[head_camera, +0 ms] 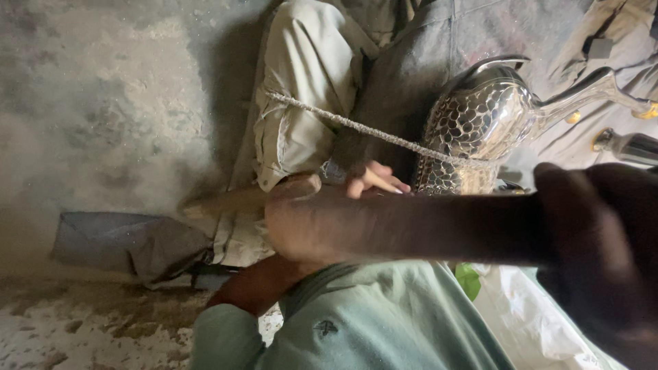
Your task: The person sits on the floor and repeatedly strikes a silver metal lamp with a hammer and a small metal rod to create a textured pattern. The lamp is held steady between the legs while the person works on its surface.
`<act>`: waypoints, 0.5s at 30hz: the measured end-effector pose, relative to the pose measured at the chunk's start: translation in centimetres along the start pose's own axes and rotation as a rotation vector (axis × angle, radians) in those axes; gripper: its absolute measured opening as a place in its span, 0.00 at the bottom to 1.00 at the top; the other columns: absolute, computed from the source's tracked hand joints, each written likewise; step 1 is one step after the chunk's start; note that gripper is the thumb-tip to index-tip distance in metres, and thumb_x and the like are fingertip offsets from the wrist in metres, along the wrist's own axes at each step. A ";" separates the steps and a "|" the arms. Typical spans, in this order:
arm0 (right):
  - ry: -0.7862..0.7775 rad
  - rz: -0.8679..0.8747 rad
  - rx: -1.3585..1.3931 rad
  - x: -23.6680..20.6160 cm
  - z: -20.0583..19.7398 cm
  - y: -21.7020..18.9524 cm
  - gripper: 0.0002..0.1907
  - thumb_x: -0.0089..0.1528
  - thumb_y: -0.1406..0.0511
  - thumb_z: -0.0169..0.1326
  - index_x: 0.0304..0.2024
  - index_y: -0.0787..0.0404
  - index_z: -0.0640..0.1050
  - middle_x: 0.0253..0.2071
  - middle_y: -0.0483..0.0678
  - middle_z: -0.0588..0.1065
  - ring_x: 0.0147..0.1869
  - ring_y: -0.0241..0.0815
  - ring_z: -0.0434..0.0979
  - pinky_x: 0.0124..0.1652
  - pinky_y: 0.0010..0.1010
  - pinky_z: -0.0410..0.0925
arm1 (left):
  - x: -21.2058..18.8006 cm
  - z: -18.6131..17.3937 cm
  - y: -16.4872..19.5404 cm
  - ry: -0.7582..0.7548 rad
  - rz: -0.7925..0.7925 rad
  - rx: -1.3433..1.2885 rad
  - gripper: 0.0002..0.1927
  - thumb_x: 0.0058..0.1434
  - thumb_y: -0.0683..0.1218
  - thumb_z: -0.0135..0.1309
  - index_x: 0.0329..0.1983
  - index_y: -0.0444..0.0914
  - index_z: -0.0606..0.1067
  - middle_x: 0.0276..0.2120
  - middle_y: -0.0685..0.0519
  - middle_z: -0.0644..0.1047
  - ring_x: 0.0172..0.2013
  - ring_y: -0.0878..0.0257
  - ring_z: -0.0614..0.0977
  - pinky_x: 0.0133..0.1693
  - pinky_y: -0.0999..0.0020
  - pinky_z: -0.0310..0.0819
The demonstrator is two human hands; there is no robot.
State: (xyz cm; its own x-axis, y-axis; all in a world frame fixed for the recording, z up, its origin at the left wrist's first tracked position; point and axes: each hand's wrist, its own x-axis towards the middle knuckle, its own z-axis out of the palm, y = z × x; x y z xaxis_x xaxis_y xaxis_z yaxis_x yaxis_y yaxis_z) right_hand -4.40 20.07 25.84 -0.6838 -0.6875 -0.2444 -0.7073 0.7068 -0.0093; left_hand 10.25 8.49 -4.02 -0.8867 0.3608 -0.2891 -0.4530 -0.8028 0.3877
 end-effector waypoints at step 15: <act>-0.089 -0.036 -0.118 2.7 -0.1 -1.0 0.27 0.58 0.70 0.61 0.61 0.66 0.75 0.47 0.59 0.77 0.44 0.55 0.79 0.39 0.39 0.71 | 0.9 2.8 2.2 -0.135 0.202 0.667 0.10 0.70 0.43 0.59 0.49 0.37 0.71 0.46 0.45 0.76 0.46 0.57 0.80 0.52 0.66 0.78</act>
State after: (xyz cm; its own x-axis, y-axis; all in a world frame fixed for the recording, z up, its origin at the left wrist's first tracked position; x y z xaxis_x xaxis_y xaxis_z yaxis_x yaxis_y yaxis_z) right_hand -5.57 17.48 25.33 -0.6425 -0.6913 -0.3306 -0.7511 0.6536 0.0929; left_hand 8.18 8.40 -0.97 -0.9436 0.3254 -0.0608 -0.1998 -0.4135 0.8883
